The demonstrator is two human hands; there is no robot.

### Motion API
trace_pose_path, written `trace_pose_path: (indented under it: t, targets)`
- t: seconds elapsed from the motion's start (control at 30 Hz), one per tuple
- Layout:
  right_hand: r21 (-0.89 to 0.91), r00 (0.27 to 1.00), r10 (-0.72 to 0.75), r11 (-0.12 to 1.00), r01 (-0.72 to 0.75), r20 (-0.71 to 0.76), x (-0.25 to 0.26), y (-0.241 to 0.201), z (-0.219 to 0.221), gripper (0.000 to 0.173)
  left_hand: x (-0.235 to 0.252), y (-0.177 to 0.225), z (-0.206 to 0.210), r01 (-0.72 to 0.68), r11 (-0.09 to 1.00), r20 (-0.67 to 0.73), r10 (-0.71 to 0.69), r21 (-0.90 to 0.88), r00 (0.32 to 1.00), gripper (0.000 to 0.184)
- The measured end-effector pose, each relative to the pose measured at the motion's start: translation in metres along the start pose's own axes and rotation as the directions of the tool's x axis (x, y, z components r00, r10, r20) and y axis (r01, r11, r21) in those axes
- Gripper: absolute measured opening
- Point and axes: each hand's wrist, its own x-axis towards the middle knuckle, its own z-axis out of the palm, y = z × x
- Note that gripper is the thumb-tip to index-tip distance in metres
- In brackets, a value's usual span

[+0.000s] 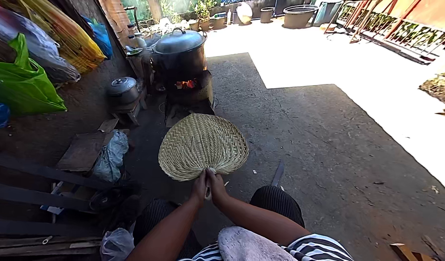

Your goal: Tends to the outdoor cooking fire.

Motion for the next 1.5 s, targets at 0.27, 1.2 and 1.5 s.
trace_pose_path:
  t: [0.27,1.2,1.5]
  targets:
    - [0.001,0.997,-0.062,0.998,0.062,0.052,0.002,-0.005,0.001,0.032,-0.001,0.005,0.000,-0.114,0.991,-0.011,0.114,-0.067,0.993,0.049]
    - [-0.068,0.989,-0.136,0.988,0.139,0.055,0.004,-0.002,-0.002,0.035,-0.003,0.005,0.004,-0.189,0.979,-0.082,0.195,0.081,0.977,0.048]
    - [-0.076,0.985,-0.153,0.984,0.159,0.074,-0.001,-0.002,-0.005,0.036,-0.010,0.006,0.002,-0.185,0.975,-0.042,0.191,0.121,0.981,0.050]
